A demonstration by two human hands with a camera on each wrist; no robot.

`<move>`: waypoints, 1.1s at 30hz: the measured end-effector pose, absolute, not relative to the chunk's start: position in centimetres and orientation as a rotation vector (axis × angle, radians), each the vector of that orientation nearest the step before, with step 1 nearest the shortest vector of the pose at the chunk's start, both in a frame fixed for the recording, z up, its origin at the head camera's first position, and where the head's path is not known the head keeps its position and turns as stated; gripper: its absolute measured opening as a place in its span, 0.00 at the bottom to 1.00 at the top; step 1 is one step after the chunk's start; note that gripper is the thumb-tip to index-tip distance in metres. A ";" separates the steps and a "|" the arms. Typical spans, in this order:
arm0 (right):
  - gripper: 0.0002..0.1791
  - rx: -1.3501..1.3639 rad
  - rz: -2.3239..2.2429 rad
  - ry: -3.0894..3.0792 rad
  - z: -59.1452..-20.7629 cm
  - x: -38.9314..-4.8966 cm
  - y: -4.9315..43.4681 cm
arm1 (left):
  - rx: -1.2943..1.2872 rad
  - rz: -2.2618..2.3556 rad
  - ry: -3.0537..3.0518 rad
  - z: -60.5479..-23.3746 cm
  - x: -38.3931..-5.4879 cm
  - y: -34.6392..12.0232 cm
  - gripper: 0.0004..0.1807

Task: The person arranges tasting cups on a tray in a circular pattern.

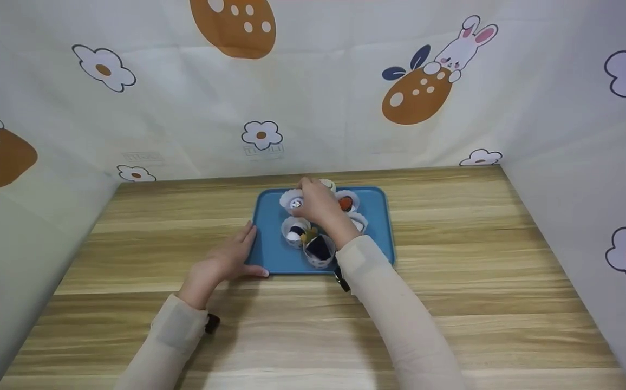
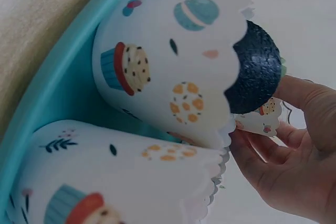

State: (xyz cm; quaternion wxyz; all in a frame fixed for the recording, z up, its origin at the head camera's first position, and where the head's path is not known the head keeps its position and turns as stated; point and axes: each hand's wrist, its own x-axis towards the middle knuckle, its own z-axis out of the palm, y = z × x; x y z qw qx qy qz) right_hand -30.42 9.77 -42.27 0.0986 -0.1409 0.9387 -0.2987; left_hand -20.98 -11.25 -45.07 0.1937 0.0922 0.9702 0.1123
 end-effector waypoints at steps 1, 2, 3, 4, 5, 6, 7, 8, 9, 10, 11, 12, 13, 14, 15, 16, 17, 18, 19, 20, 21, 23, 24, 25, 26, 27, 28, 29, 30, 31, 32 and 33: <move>0.30 -0.416 -0.865 2.776 -42.3 -30.4 9.7 | 0.259 0.316 2.722 -45.1 -21.0 -11.2 0.63; 0.30 -0.419 -0.840 2.779 -42.3 -30.4 9.7 | 0.262 0.315 2.724 -45.1 -21.0 -11.3 0.63; 0.30 -0.423 -0.815 2.781 -42.3 -30.4 9.7 | 0.263 0.318 2.723 -45.1 -20.9 -11.3 0.63; 0.31 -0.428 -0.788 2.783 -42.3 -30.3 9.7 | 0.264 0.319 2.722 -45.1 -20.9 -11.3 0.63; 0.31 -0.434 -0.761 2.787 -42.3 -30.3 9.7 | 0.265 0.318 2.722 -45.1 -20.9 -11.3 0.63; 0.31 -0.443 -0.733 2.790 -42.2 -30.2 9.7 | 0.266 0.320 2.721 -45.1 -20.9 -11.3 0.63; 0.31 -0.446 -0.706 2.793 -42.2 -30.2 9.7 | 0.266 0.323 2.720 -45.1 -20.9 -11.3 0.63; 0.31 -0.452 -0.679 2.799 -42.2 -30.1 9.6 | 0.267 0.319 2.721 -45.1 -20.9 -11.3 0.63; 0.31 -0.463 -0.650 2.809 -42.2 -30.0 9.6 | 0.270 0.307 2.723 -45.1 -20.9 -11.3 0.63; 0.31 -0.474 -0.619 2.818 -42.1 -30.0 9.7 | 0.274 0.292 2.726 -45.1 -20.9 -11.3 0.63; 0.31 -0.485 -0.589 2.829 -42.1 -29.9 9.7 | 0.275 0.278 2.729 -45.2 -21.0 -11.2 0.64; 0.31 -0.497 -0.560 2.837 -42.0 -29.9 9.7 | 0.278 0.265 2.732 -45.2 -21.0 -11.2 0.64; 0.31 -0.506 -0.534 2.845 -42.0 -29.8 9.7 | 0.279 0.252 2.736 -45.2 -21.0 -11.2 0.64; 0.31 -0.521 -0.514 2.853 -41.9 -29.7 9.7 | 0.280 0.242 2.738 -45.2 -21.0 -11.2 0.64; 0.30 -0.532 -0.500 2.860 -41.9 -29.7 9.7 | 0.281 0.239 2.739 -45.2 -21.0 -11.2 0.64; 0.30 -0.535 -0.498 2.859 -41.8 -29.6 9.8 | 0.277 0.245 2.737 -45.2 -21.0 -11.3 0.64; 0.30 -0.539 -0.498 2.859 -41.7 -29.6 9.8 | 0.274 0.250 2.737 -45.2 -21.0 -11.3 0.64; 0.30 -0.538 -0.502 2.856 -41.5 -29.5 9.8 | 0.271 0.258 2.736 -45.2 -21.0 -11.4 0.63; 0.30 -0.532 -0.512 2.853 -41.4 -29.5 9.9 | 0.265 0.268 2.734 -45.2 -21.0 -11.5 0.63; 0.30 -0.526 -0.527 2.848 -41.2 -29.5 10.0 | 0.262 0.279 2.733 -45.2 -21.0 -11.5 0.63; 0.30 -0.520 -0.546 2.843 -41.0 -29.4 10.2 | 0.258 0.293 2.731 -45.2 -21.0 -11.6 0.63; 0.30 -0.501 -0.586 2.836 -40.5 -29.4 10.6 | 0.256 0.316 2.731 -45.2 -21.1 -11.6 0.63; 0.30 -0.494 -0.607 2.835 -40.3 -29.4 10.9 | 0.254 0.325 2.730 -45.2 -21.1 -11.7 0.63; 0.29 -0.489 -0.629 2.833 -40.0 -29.3 11.1 | 0.254 0.332 2.728 -45.1 -21.1 -11.7 0.64; 0.29 -0.482 -0.649 2.833 -39.8 -29.3 11.5 | 0.258 0.338 2.727 -45.1 -21.2 -11.7 0.64; 0.29 -0.474 -0.669 2.832 -39.6 -29.3 11.8 | 0.262 0.343 2.726 -45.0 -21.2 -11.8 0.64; 0.29 -0.465 -0.690 2.833 -39.4 -29.3 12.2 | 0.264 0.346 2.724 -45.0 -21.3 -11.8 0.64; 0.29 -0.465 -0.704 2.835 -39.2 -29.2 12.6 | 0.265 0.346 2.721 -44.9 -21.3 -11.8 0.64; 0.29 -0.465 -0.719 2.839 -39.1 -29.2 13.0 | 0.264 0.347 2.717 -44.8 -21.4 -11.8 0.64; 0.29 -0.464 -0.734 2.844 -39.0 -29.2 13.4 | 0.264 0.352 2.716 -44.7 -21.5 -11.9 0.64; 0.30 -0.467 -0.746 2.853 -38.9 -29.1 13.9 | 0.267 0.348 2.719 -44.6 -21.6 -11.9 0.64; 0.30 -0.476 -0.760 2.861 -38.9 -29.1 14.3 | 0.269 0.347 2.723 -44.5 -21.7 -11.9 0.63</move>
